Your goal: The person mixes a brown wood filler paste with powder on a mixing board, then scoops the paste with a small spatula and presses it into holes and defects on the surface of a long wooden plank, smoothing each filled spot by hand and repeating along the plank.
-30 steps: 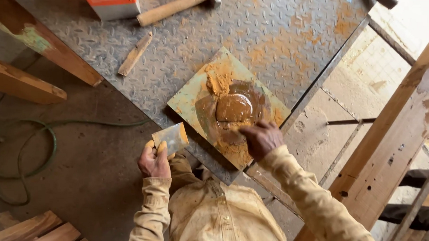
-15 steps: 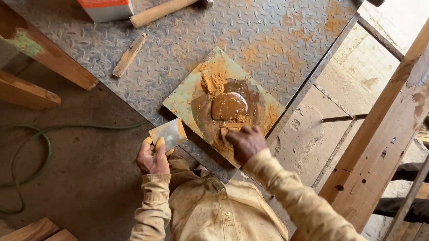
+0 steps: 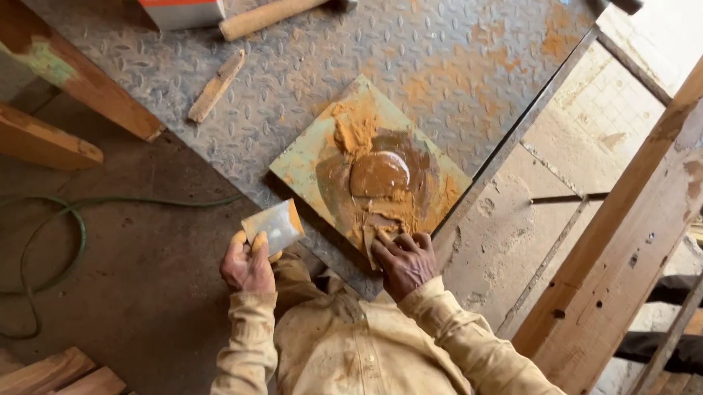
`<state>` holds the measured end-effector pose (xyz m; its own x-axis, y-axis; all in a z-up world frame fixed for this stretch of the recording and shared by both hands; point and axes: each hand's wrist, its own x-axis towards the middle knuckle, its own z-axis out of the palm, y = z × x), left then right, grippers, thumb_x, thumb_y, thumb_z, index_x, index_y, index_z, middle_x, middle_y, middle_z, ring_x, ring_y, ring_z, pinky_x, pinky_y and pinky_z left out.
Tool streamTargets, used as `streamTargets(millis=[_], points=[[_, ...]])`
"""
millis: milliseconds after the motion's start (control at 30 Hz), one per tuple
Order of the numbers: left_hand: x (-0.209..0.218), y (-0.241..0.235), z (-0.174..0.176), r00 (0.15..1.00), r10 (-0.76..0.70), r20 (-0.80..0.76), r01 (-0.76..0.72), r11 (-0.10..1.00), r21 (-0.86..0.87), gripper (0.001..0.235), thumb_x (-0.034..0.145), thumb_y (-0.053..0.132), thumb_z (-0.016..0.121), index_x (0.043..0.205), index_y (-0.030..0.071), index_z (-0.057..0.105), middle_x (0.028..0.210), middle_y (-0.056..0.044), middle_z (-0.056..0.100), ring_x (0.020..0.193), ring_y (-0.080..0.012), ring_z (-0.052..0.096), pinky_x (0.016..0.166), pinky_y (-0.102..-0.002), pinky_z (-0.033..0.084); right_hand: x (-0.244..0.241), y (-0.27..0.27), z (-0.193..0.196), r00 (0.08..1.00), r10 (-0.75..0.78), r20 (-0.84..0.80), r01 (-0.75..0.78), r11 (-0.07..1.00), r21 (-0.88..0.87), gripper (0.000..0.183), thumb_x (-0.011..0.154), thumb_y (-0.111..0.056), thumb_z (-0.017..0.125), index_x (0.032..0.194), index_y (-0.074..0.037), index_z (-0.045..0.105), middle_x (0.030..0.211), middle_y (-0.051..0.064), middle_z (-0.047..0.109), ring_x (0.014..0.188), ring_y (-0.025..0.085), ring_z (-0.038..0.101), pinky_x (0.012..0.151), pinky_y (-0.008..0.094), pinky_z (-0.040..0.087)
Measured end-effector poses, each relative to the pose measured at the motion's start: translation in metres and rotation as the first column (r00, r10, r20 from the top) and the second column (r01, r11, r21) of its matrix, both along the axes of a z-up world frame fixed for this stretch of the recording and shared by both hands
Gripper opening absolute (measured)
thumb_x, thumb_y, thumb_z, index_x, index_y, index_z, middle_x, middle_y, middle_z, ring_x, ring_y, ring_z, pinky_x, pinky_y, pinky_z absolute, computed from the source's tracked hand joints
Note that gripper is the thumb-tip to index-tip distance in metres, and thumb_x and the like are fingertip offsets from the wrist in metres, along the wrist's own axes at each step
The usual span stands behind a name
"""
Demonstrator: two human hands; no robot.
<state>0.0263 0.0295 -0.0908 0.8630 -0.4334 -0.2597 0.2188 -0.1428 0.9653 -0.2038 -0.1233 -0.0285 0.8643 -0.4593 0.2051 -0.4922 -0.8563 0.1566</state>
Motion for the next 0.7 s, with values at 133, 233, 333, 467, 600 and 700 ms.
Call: streamTargets(millis=[133, 233, 333, 467, 600, 700], points=[[0.002, -0.008, -0.008, 1.000, 0.012, 0.014, -0.011, 0.998, -0.064, 0.021, 0.098, 0.010, 0.067, 0.112, -0.005, 0.066, 0.092, -0.011, 0.074, 0.073, -0.0124, 0.069, 0.060, -0.027, 0.060, -0.020, -0.020, 0.007, 0.992, 0.035, -0.122, 0.018, 0.912, 0.410, 0.026, 0.089, -0.009, 0.066, 0.108, -0.025, 0.074, 0.123, -0.002, 0.077, 0.094, 0.018, 0.065, 0.096, 0.045, 0.042], [-0.001, -0.010, 0.003, 0.999, 0.011, 0.041, -0.012, 0.999, 0.032, 0.021, 0.096, 0.010, 0.069, 0.111, -0.004, 0.067, 0.085, -0.012, 0.074, 0.068, -0.0131, 0.069, 0.059, -0.028, 0.061, -0.004, -0.048, 0.051, 0.893, -0.148, -0.424, 0.360, 0.802, 0.477, 0.032, 0.097, -0.012, 0.059, 0.117, -0.034, 0.071, 0.119, -0.001, 0.075, 0.087, 0.017, 0.068, 0.086, 0.041, 0.055], [-0.001, -0.007, -0.003, 1.000, 0.020, 0.007, -0.020, 1.000, -0.005, 0.023, 0.096, 0.011, 0.070, 0.113, -0.004, 0.067, 0.084, -0.012, 0.073, 0.068, -0.0125, 0.068, 0.061, -0.027, 0.060, -0.003, -0.076, 0.052, 0.772, -0.378, -0.511, 0.630, 0.561, 0.537, 0.033, 0.104, -0.016, 0.054, 0.128, -0.033, 0.071, 0.104, 0.005, 0.078, 0.077, 0.019, 0.070, 0.071, 0.036, 0.061], [-0.001, 0.003, 0.001, 0.996, 0.036, -0.083, -0.040, 0.998, -0.043, 0.022, 0.100, 0.011, 0.068, 0.114, -0.005, 0.065, 0.088, -0.012, 0.074, 0.069, -0.0128, 0.067, 0.060, -0.027, 0.054, 0.007, -0.070, 0.041, 0.767, -0.439, -0.468, 0.642, 0.521, 0.563, 0.032, 0.097, -0.012, 0.063, 0.124, -0.025, 0.074, 0.098, 0.006, 0.079, 0.075, 0.019, 0.069, 0.070, 0.033, 0.055], [-0.001, 0.013, -0.026, 0.993, 0.077, -0.095, -0.087, 0.990, -0.111, 0.026, 0.098, 0.010, 0.068, 0.118, -0.005, 0.064, 0.093, -0.011, 0.075, 0.075, -0.0111, 0.069, 0.065, -0.026, 0.058, 0.011, -0.061, 0.027, 0.692, -0.595, -0.409, 0.639, 0.240, 0.731, 0.036, 0.095, -0.010, 0.062, 0.124, -0.027, 0.074, 0.105, -0.001, 0.079, 0.074, 0.015, 0.072, 0.067, 0.029, 0.061], [0.004, 0.016, -0.030, 0.989, 0.114, -0.098, -0.122, 0.989, -0.079, 0.025, 0.096, 0.009, 0.070, 0.116, -0.005, 0.065, 0.092, -0.012, 0.074, 0.075, -0.0116, 0.069, 0.064, -0.027, 0.060, 0.011, -0.049, 0.009, 0.527, -0.687, -0.501, 0.688, -0.001, 0.726, 0.037, 0.093, -0.006, 0.067, 0.128, -0.016, 0.071, 0.105, 0.009, 0.080, 0.076, 0.023, 0.072, 0.069, 0.036, 0.061]])
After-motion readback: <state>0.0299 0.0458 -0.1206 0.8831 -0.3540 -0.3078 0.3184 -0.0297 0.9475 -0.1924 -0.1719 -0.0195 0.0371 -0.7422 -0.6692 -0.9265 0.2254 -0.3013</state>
